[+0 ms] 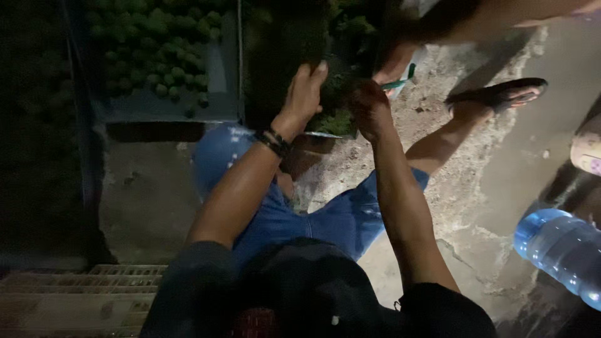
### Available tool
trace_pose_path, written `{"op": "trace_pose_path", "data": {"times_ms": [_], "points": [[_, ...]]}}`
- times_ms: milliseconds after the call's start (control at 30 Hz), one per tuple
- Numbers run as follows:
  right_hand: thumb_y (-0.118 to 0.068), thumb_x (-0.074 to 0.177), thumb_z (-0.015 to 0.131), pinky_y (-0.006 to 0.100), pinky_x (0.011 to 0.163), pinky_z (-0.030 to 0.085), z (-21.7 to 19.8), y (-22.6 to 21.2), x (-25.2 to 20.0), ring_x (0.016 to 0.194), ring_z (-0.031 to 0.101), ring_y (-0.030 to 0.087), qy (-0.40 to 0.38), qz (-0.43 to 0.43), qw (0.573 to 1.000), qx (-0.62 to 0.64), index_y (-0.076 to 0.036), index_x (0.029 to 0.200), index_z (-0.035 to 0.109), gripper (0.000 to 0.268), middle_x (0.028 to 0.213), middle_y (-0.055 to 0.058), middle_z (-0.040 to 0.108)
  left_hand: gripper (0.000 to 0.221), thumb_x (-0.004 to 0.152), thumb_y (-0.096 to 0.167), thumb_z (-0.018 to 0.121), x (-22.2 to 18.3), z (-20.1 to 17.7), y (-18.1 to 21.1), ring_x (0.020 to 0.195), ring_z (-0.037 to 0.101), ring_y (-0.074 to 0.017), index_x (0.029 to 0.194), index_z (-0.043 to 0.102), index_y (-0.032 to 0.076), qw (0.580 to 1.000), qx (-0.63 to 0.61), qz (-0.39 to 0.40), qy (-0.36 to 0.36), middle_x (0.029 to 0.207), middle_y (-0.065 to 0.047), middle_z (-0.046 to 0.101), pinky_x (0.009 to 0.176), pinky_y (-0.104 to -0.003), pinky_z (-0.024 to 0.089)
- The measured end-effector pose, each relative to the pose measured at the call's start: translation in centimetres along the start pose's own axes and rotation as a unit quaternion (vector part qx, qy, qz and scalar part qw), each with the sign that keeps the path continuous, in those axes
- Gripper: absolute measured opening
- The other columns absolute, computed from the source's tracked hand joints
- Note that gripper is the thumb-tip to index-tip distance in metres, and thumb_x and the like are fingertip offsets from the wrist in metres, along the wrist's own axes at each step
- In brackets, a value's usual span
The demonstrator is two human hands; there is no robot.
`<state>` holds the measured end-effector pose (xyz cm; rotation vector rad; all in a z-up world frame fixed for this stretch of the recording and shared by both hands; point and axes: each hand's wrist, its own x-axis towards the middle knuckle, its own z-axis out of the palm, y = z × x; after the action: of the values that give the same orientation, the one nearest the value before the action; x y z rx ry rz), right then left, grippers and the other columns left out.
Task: The person picks small green produce from a metal tray by hand and holds it.
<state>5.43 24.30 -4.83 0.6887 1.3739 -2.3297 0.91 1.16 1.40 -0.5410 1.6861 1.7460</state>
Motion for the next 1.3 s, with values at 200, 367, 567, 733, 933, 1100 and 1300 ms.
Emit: {"op": "trace_pose_path", "data": {"times_ms": [200, 367, 567, 733, 933, 1100, 1300], "points": [[-0.011, 0.094, 0.078, 0.034, 0.09, 0.058, 8.0, -3.3, -5.3, 0.102, 0.069, 0.02, -0.013, -0.203, 0.956, -0.212, -0.004, 0.124, 0.067, 0.032, 0.112, 0.006, 0.073, 0.058, 0.102, 0.055, 0.051, 1.2, 2.4, -0.7, 0.086, 0.065, -0.0185, 0.117, 0.063, 0.0, 0.964, -0.208, 0.084, -0.144, 0.098, -0.009, 0.066, 0.073, -0.038, 0.058], [-0.02, 0.091, 0.084, 0.034, 0.085, 0.06, 9.1, -4.6, -5.6, 0.097, 0.078, 0.021, 0.059, -0.323, 0.734, -0.595, -0.007, 0.121, 0.074, 0.034, 0.107, 0.012, 0.078, 0.05, 0.104, 0.05, 0.054, -0.3, 1.6, -0.8, 0.071, 0.062, -0.0205, 0.1, 0.065, 0.002, 0.968, 0.099, 0.227, -0.038, 0.08, -0.008, 0.064, 0.064, -0.04, 0.051], [-0.019, 0.096, 0.08, 0.035, 0.081, 0.062, 6.8, -6.0, -4.7, 0.1, 0.074, 0.023, -0.044, -0.223, 0.876, -0.425, -0.007, 0.118, 0.071, 0.028, 0.113, 0.011, 0.077, 0.045, 0.108, 0.044, 0.056, -1.4, 0.6, 1.1, 0.056, 0.056, -0.0183, 0.093, 0.062, 0.003, 0.987, 0.032, 0.153, -0.046, 0.073, -0.01, 0.063, 0.049, -0.034, 0.043], [-0.018, 0.105, 0.066, 0.026, 0.056, 0.048, 6.1, -4.4, -4.3, 0.076, 0.062, 0.016, -0.005, -0.008, 0.994, 0.108, -0.012, 0.112, 0.062, 0.01, 0.093, 0.005, 0.066, 0.017, 0.098, 0.026, 0.061, -0.8, -0.2, 2.0, 0.054, 0.06, -0.0124, 0.102, 0.064, 0.01, 0.953, -0.26, 0.051, -0.146, 0.077, -0.005, 0.069, 0.04, -0.026, 0.041], [-0.027, 0.099, 0.067, 0.026, 0.056, 0.043, 9.5, -2.9, -3.9, 0.071, 0.059, 0.014, 0.061, -0.039, 0.984, 0.164, -0.016, 0.096, 0.066, 0.012, 0.086, 0.0, 0.065, 0.031, 0.102, 0.039, 0.067, -0.8, -0.5, 1.4, 0.058, 0.055, -0.0082, 0.1, 0.064, 0.008, 0.954, -0.256, 0.084, -0.129, 0.078, 0.0, 0.065, 0.043, -0.024, 0.036], [-0.065, 0.095, 0.059, 0.027, 0.033, 0.029, 10.5, -0.5, -2.0, 0.036, 0.039, 0.014, 0.175, -0.081, 0.978, 0.075, -0.019, 0.053, 0.039, 0.065, 0.047, 0.0, 0.043, 0.065, 0.103, 0.065, 0.051, -0.6, -0.6, 0.4, 0.043, 0.041, -0.0143, 0.072, 0.047, 0.008, 0.98, -0.177, 0.044, -0.074, 0.057, -0.004, 0.046, 0.039, -0.033, 0.032], [-0.047, 0.092, 0.07, 0.026, 0.054, 0.044, 11.7, -1.8, -3.5, 0.061, 0.053, 0.014, 0.112, -0.081, 0.99, -0.036, -0.017, 0.08, 0.051, 0.038, 0.072, 0.002, 0.054, 0.061, 0.105, 0.062, 0.041, -0.4, -1.6, 0.6, 0.059, 0.059, -0.018, 0.085, 0.06, 0.008, 0.913, -0.372, 0.064, -0.151, 0.071, -0.006, 0.06, 0.052, -0.033, 0.049]]}}
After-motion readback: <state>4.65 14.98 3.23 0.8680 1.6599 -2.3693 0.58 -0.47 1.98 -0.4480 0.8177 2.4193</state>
